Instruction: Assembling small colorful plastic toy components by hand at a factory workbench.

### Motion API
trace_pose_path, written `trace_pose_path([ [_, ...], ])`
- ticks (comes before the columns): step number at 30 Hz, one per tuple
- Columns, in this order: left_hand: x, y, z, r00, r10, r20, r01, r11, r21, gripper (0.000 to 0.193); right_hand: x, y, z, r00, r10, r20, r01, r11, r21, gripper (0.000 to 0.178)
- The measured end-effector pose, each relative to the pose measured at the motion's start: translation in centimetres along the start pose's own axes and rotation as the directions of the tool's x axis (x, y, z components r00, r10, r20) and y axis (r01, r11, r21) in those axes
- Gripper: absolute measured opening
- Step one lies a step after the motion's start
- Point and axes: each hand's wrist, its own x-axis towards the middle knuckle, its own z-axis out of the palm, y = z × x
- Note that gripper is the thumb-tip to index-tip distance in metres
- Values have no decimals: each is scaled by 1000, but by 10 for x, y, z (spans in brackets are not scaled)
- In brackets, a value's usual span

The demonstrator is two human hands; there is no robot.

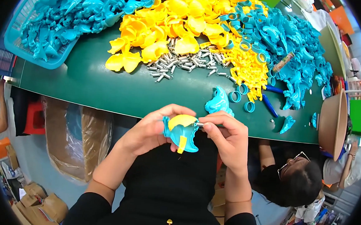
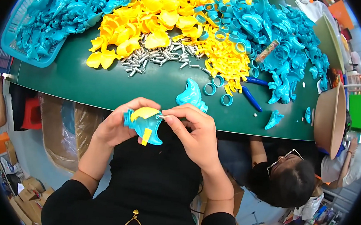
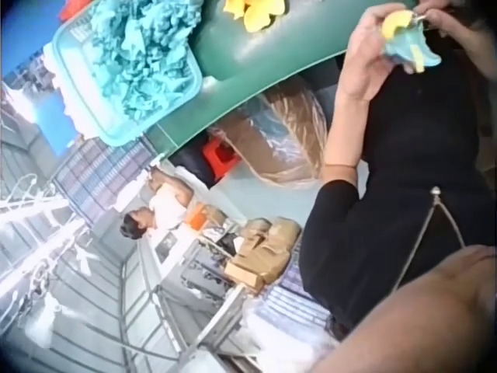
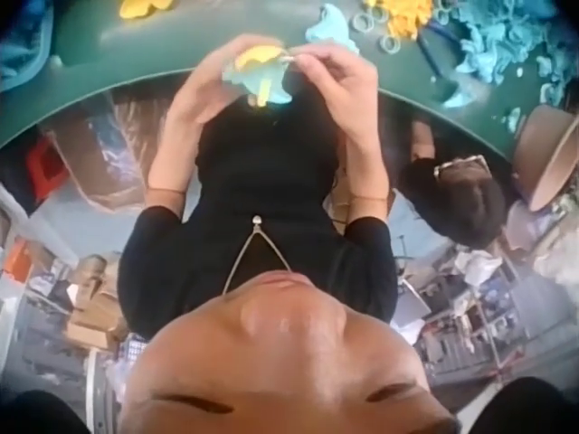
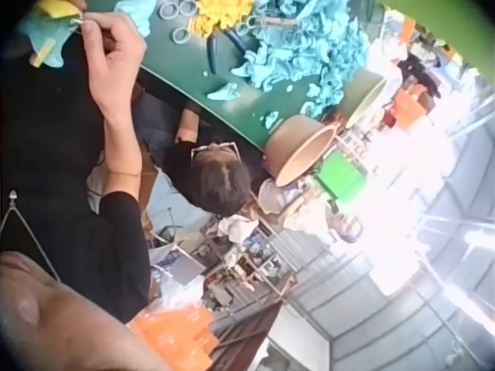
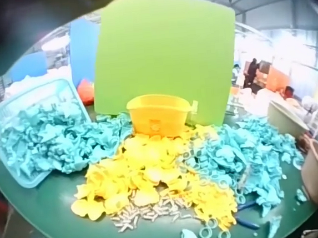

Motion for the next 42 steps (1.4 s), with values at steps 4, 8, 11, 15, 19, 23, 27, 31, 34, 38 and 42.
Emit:
trace_pose_path([
  [4, -4, -11, 12, 970, 96, -226, -58, 984, 169, 60, -13, 11, 12, 995, 39, -90, -33, 997, 67, 12],
  [8, -1, -21, 19, 924, 188, -333, -102, 961, 258, 35, -23, 9, 18, 992, -42, -120, 34, 997, -73, 13],
  [11, -1, -28, 21, 923, 148, -354, -93, 981, 168, 28, -29, 9, 21, 989, -56, -135, 46, 996, -71, 15],
  [15, 3, -21, 26, 932, 143, -333, -94, 983, 159, 27, -27, 9, 16, 991, -67, -117, 58, 995, -83, 15],
  [19, 3, -24, 25, 912, 194, -361, -156, 979, 131, 30, -21, 7, 23, 985, -95, -147, 93, 995, -22, 13],
  [23, 9, -28, 30, 841, 273, -467, -254, 962, 105, 26, -11, 11, 27, 979, -96, -182, 100, 995, 13, 14],
  [27, 3, -19, 34, 910, 219, -353, -244, 969, -28, 41, 2, 10, 24, 975, -101, -196, 104, 995, 1, 16],
  [31, 0, -21, 35, 920, 250, -303, -290, 952, -94, 54, 0, 5, 28, 827, -461, -323, 248, 814, -526, 19],
  [34, 0, -26, 32, 911, 300, -284, -324, 945, -41, 57, -12, -11, 39, 861, -466, -203, 176, 648, -741, 15],
  [38, 4, -35, 34, 875, 395, -278, -348, 915, 204, 59, -1, -7, 40, 888, -430, -163, 142, 593, -793, 20],
  [42, 10, -42, 40, 869, 398, -293, -338, 911, 234, 62, -2, 2, 45, 905, -368, -214, 105, 681, -724, 19],
])
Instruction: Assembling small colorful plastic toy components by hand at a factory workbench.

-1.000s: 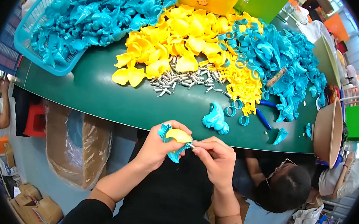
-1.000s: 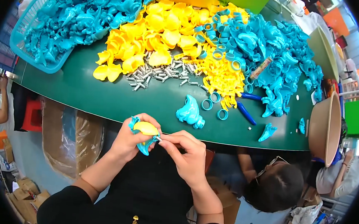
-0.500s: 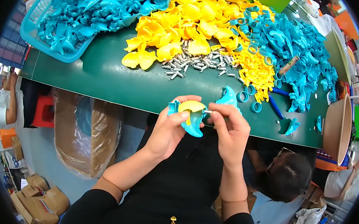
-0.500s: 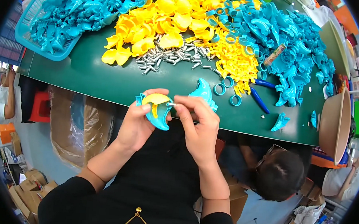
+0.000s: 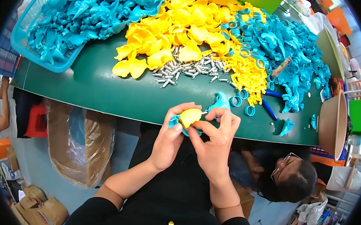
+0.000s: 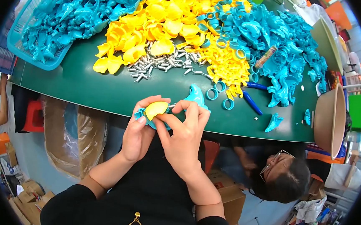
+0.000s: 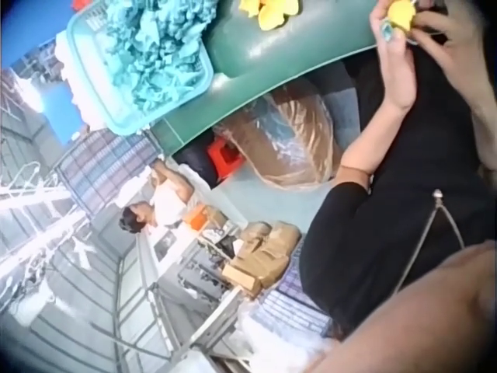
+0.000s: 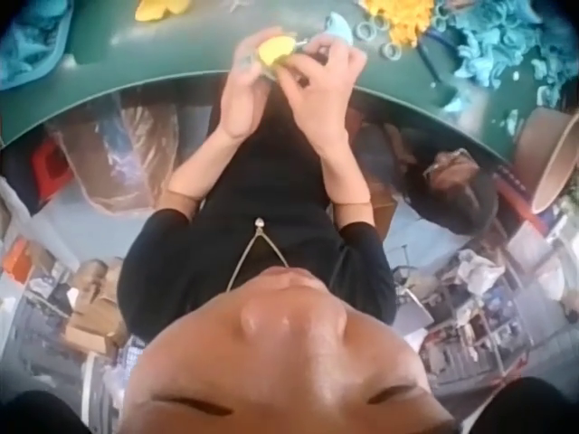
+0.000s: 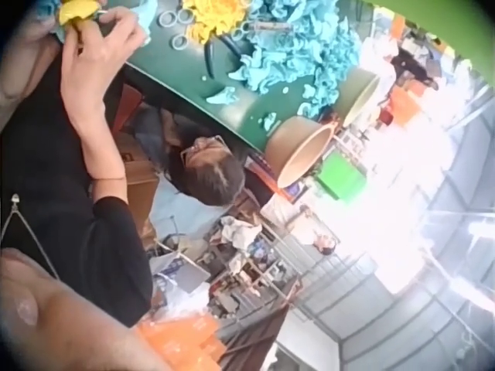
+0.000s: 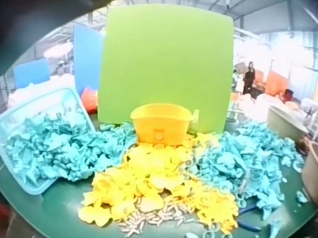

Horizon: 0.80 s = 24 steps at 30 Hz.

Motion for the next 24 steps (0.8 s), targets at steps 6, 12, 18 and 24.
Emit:
trace_pose_path([
  [6, 0, 1, -3, 1000, -15, -11, 14, 988, -151, 60, -8, 11, -29, 992, 89, -93, -59, 957, 283, 14],
  [12, -4, -3, 1, 997, 32, 68, -21, 989, -149, 55, -10, 15, -16, 990, 101, -95, -72, 960, 272, 15],
  [18, -3, 0, 6, 1000, -12, 26, 15, 994, -110, 60, -8, 12, -18, 985, 113, -130, -66, 944, 325, 16],
  [24, -7, -7, 11, 999, 15, 34, -14, 1000, -24, 62, -12, 16, -12, 986, 18, -164, 14, 981, 194, 14],
])
